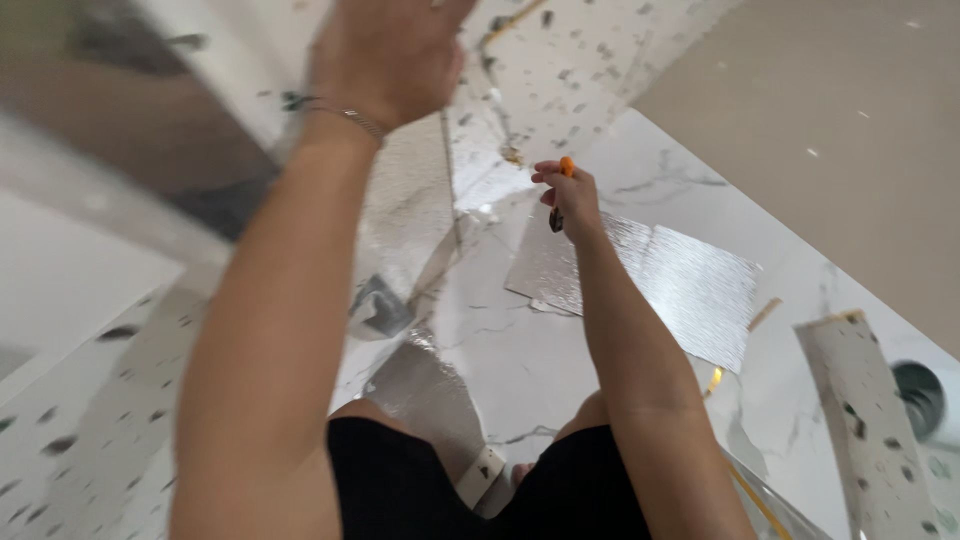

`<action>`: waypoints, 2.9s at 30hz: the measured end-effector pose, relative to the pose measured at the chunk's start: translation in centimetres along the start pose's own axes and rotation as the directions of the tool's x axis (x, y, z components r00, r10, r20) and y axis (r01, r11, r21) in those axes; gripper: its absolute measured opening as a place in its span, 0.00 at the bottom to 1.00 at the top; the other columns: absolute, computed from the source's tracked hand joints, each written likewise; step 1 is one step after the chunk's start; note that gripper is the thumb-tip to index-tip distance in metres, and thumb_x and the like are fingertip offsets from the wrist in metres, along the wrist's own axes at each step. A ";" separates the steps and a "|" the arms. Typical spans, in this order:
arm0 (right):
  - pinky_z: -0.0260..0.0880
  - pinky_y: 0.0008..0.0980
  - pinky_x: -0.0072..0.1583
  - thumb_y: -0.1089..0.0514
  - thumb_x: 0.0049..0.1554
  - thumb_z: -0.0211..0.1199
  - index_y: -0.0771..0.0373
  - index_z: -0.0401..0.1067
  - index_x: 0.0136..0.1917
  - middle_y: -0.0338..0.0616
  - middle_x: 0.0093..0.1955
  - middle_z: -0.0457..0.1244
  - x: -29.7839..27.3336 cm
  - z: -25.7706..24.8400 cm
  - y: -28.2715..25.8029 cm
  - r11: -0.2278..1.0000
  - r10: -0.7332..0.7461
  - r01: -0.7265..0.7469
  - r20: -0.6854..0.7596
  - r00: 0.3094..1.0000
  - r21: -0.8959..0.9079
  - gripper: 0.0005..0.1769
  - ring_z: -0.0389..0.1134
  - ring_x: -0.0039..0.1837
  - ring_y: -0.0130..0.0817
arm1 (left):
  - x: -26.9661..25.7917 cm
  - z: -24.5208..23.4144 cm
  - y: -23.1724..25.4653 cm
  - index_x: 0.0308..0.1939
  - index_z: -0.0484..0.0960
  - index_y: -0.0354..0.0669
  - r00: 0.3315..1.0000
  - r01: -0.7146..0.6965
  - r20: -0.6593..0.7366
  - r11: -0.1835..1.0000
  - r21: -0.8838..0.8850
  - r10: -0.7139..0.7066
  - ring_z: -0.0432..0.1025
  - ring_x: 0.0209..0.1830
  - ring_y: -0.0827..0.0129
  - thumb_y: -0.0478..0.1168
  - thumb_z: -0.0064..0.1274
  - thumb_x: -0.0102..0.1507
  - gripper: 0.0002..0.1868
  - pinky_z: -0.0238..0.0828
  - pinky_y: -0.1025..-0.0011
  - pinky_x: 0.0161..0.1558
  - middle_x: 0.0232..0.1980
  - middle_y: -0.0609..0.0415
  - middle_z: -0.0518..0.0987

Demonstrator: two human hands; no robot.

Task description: The person cuts and fits terrazzo-patterned wall panels along a wall corner and upper wall section using a utility knife. They trim edges, align panels with existing sections, and press them into place.

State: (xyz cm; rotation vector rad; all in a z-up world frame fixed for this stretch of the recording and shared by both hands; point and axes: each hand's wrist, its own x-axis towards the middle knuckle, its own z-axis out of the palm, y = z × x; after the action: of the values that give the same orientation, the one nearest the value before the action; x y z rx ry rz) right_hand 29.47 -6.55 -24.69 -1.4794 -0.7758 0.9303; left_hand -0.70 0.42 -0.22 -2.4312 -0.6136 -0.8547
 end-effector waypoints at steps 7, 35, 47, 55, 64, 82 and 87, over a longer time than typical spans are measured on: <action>0.59 0.24 0.32 0.69 0.57 0.60 0.61 0.65 0.46 0.45 0.41 0.69 -5.4 8.5 -10.5 0.930 -0.365 0.333 0.309 0.878 0.153 0.07 0.61 0.31 0.24 | -1.0 0.3 3.8 0.56 0.79 0.38 0.952 0.076 -0.274 0.973 -0.217 -0.135 0.57 0.73 0.51 0.33 0.51 0.60 0.19 0.44 0.43 0.76 0.64 0.43 0.71; 0.64 0.26 0.39 0.64 0.59 0.60 0.63 0.67 0.48 0.44 0.40 0.66 -11.0 13.2 -13.0 0.938 -0.252 0.333 0.468 0.847 -0.098 0.04 0.62 0.34 0.27 | -7.2 -14.9 3.9 0.50 0.78 0.40 0.960 0.162 -0.167 0.931 -0.328 -0.226 0.69 0.64 0.54 0.29 0.51 0.58 0.16 0.67 0.58 0.65 0.62 0.48 0.71; 0.63 0.27 0.37 0.61 0.58 0.58 0.60 0.69 0.46 0.43 0.38 0.67 -5.3 1.0 -6.6 0.999 0.041 -0.041 0.016 0.999 0.012 0.02 0.63 0.34 0.28 | -2.2 -4.6 6.9 0.59 0.77 0.43 0.921 0.375 0.150 0.714 -0.591 -0.360 0.73 0.50 0.51 0.25 0.44 0.56 0.27 0.70 0.54 0.55 0.58 0.50 0.76; 0.61 0.28 0.32 0.61 0.59 0.59 0.62 0.68 0.49 0.45 0.38 0.65 -5.0 -18.5 18.0 0.870 0.493 -0.421 -0.461 0.738 0.257 0.05 0.60 0.30 0.30 | -4.5 11.5 16.0 0.66 0.70 0.43 0.792 0.602 0.510 0.294 -0.743 -0.335 0.76 0.44 0.63 0.29 0.47 0.63 0.26 0.74 0.65 0.46 0.62 0.48 0.74; 0.59 0.34 0.30 0.58 0.57 0.66 0.70 0.68 0.49 0.52 0.36 0.66 -10.6 -28.8 33.3 0.717 0.697 -0.328 -0.653 0.296 0.615 0.13 0.61 0.29 0.34 | -21.5 36.0 28.4 0.69 0.66 0.34 -0.006 0.803 0.980 -0.585 -0.114 -0.200 0.76 0.48 0.62 0.37 0.51 0.63 0.30 0.73 0.68 0.44 0.60 0.43 0.76; 0.70 0.35 0.38 0.63 0.50 0.68 0.79 0.71 0.45 0.55 0.39 0.69 -6.4 -31.1 38.1 0.750 0.575 -0.343 -0.814 -0.083 0.565 0.15 0.71 0.35 0.38 | -25.9 48.2 34.3 0.41 0.74 0.35 -0.138 0.205 0.990 -0.977 0.063 0.035 0.72 0.38 0.61 0.35 0.49 0.62 0.07 0.75 0.63 0.43 0.40 0.48 0.75; 0.65 0.36 0.31 0.73 0.49 0.57 0.77 0.65 0.50 0.54 0.35 0.65 -8.3 -28.0 35.7 0.806 0.588 -0.068 -0.809 -0.031 0.588 0.14 0.67 0.31 0.37 | -22.5 36.8 32.0 0.49 0.68 0.42 -0.188 0.198 0.980 -0.980 -0.033 -0.070 0.70 0.37 0.60 0.33 0.47 0.60 0.13 0.76 0.59 0.43 0.42 0.49 0.71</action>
State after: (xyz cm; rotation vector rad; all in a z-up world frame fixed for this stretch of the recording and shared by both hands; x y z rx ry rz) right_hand 48.96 -30.92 -58.64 -1.5118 0.9118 0.1017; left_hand 17.62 -9.01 -49.85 0.1602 1.1161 0.6703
